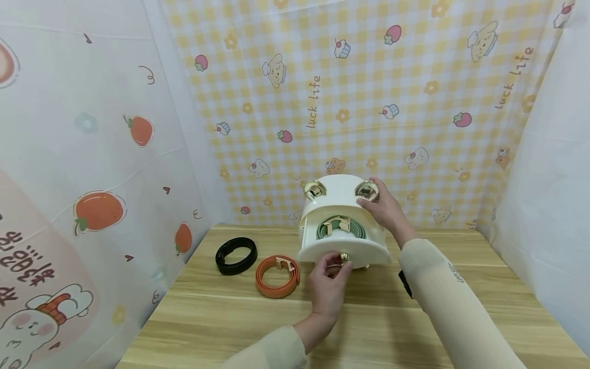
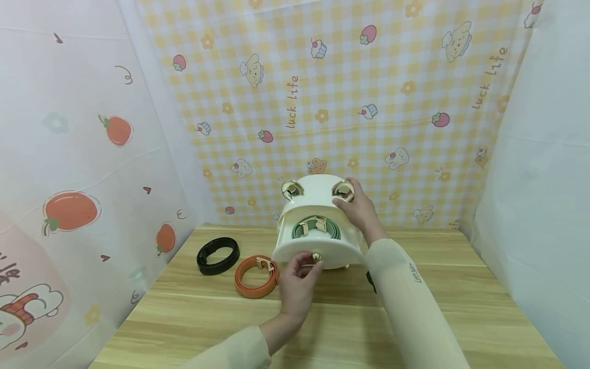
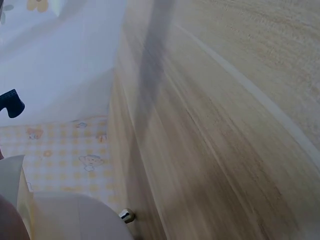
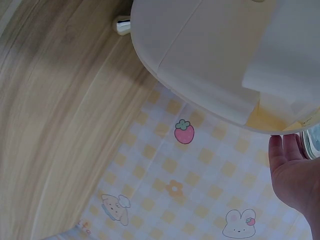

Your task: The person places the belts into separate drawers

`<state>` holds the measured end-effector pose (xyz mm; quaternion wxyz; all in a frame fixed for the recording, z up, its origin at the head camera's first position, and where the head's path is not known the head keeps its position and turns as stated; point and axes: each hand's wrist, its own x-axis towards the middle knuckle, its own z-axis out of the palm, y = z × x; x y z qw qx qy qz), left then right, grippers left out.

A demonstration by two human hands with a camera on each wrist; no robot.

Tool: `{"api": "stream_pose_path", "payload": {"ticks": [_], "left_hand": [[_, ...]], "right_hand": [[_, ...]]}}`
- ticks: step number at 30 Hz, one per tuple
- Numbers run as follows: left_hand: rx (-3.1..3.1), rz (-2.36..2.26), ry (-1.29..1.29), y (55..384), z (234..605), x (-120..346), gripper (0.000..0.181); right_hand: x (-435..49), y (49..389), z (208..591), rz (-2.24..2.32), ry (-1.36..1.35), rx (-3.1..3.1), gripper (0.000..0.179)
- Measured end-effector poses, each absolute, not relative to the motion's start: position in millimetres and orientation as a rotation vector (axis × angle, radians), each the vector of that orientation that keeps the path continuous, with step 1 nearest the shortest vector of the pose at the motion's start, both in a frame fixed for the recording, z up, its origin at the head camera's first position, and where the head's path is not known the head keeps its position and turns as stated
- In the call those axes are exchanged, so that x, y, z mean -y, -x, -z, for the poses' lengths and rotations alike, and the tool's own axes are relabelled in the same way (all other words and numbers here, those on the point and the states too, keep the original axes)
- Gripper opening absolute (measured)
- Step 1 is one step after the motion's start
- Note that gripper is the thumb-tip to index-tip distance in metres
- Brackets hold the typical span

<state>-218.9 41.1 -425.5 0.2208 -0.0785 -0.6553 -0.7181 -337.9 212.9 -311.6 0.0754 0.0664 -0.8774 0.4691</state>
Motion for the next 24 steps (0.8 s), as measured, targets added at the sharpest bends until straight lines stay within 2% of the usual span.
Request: {"api": "stream_pose_path", "payload": {"ticks": [24], "left_hand": [[1.817, 1.965, 0.112, 253, 408, -46, 0.019]], "right_hand": [[-213, 338, 311, -1.409, -0.221, 2.615, 0.074]]}}
